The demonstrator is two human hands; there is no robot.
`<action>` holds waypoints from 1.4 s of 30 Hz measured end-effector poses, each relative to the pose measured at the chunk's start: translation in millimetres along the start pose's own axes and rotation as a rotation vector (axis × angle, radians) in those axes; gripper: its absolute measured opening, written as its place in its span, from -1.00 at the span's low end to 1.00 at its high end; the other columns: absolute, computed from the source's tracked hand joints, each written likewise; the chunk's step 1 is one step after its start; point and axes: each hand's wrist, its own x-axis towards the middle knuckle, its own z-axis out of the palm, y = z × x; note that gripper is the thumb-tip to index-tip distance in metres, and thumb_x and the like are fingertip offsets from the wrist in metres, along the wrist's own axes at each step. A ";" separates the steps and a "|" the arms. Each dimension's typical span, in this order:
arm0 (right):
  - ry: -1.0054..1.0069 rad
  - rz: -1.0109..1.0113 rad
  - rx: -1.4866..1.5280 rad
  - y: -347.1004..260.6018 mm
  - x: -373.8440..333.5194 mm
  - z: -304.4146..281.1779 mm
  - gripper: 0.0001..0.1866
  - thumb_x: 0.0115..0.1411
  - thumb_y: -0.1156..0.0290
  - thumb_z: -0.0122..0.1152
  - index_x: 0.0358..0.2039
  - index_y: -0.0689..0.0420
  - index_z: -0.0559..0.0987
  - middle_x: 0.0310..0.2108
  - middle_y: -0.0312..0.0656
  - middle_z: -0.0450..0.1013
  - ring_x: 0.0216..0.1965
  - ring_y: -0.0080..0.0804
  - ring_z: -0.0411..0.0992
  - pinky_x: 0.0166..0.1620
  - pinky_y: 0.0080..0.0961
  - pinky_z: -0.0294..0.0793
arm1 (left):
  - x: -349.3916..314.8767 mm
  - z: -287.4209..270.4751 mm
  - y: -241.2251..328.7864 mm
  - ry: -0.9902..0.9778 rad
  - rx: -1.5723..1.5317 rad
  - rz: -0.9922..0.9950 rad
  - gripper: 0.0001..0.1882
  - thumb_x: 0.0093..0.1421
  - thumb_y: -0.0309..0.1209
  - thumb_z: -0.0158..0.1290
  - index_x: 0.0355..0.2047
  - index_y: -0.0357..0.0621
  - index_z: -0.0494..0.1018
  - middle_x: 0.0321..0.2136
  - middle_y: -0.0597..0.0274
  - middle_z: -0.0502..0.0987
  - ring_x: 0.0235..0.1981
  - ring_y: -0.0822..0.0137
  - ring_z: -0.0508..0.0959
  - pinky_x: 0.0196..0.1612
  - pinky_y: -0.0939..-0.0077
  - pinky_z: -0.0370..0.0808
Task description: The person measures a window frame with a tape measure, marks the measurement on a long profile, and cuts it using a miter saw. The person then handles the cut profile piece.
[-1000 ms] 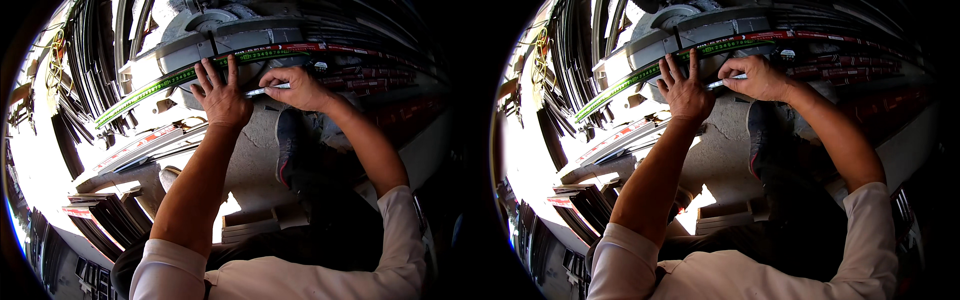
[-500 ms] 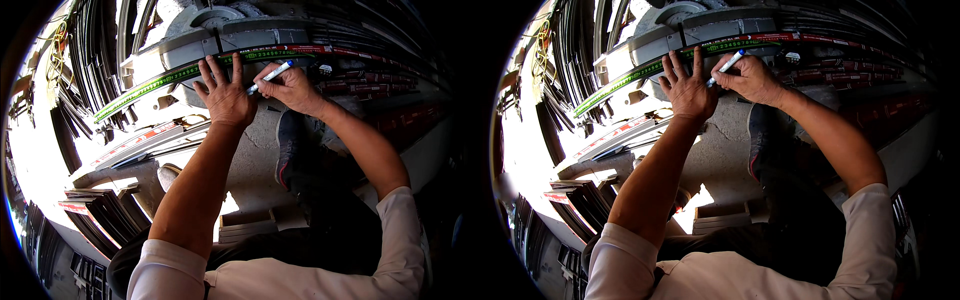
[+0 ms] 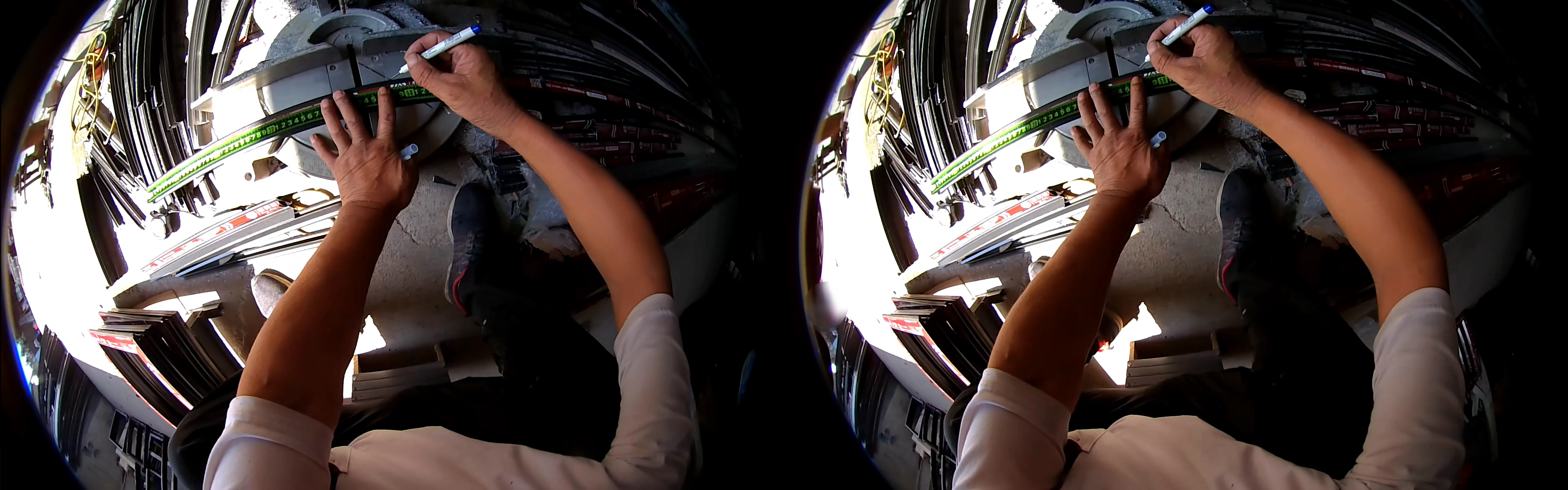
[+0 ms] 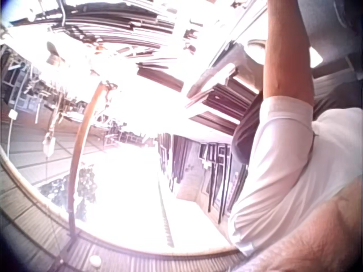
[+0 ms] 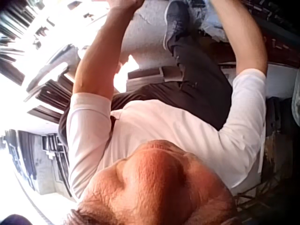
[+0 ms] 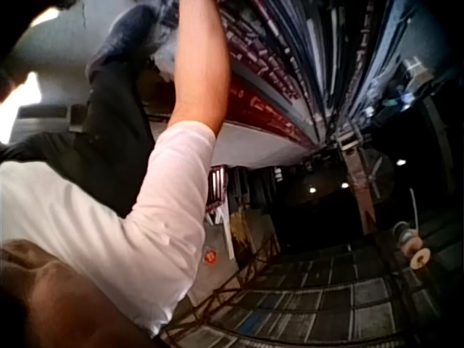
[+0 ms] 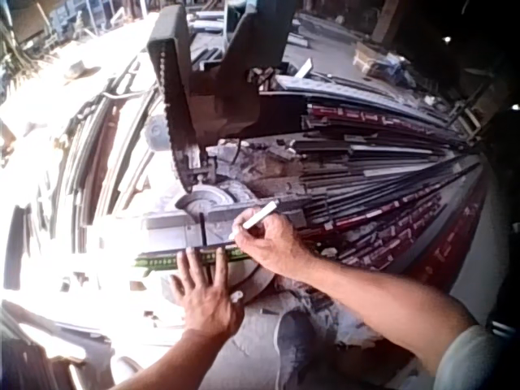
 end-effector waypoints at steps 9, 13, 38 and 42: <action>-0.090 0.029 -0.076 15.1 13.2 16.0 -0.85 0.40 0.34 0.28 -0.15 0.15 0.60 -0.36 -0.42 0.54 -0.30 -0.73 0.49 -0.21 -0.70 0.51 | 0.5 -1.4 0.1 -0.018 0.003 -0.015 -0.02 0.18 -0.09 0.09 0.57 0.21 -0.07 0.50 -0.46 -0.22 0.52 -0.45 -0.25 0.37 -0.60 -0.15; -0.115 0.033 -0.099 15.1 14.0 16.6 -0.85 0.40 0.35 0.28 -0.14 0.15 0.59 -0.37 -0.42 0.53 -0.30 -0.72 0.49 -0.21 -0.69 0.52 | 0.4 0.7 -0.2 -0.021 0.006 -0.024 -0.01 0.17 -0.08 0.10 0.57 0.23 -0.09 0.50 -0.46 -0.23 0.53 -0.43 -0.27 0.38 -0.58 -0.15; -0.165 0.011 -0.184 7.2 13.2 16.5 -0.81 0.41 0.30 0.29 -0.13 0.15 0.60 -0.33 -0.40 0.56 -0.24 -0.70 0.48 -0.13 -0.63 0.52 | 0.5 0.2 0.1 -0.033 0.003 -0.028 0.02 0.15 -0.10 0.10 0.57 0.22 -0.11 0.50 -0.48 -0.25 0.53 -0.45 -0.28 0.38 -0.59 -0.17; -0.176 0.028 -0.144 9.1 12.7 15.6 -0.81 0.41 0.29 0.28 -0.12 0.14 0.60 -0.33 -0.39 0.56 -0.24 -0.69 0.48 -0.14 -0.62 0.52 | 0.9 0.7 1.0 -0.031 -0.003 -0.027 0.02 0.14 -0.10 0.11 0.57 0.23 -0.11 0.50 -0.47 -0.25 0.53 -0.45 -0.28 0.38 -0.59 -0.17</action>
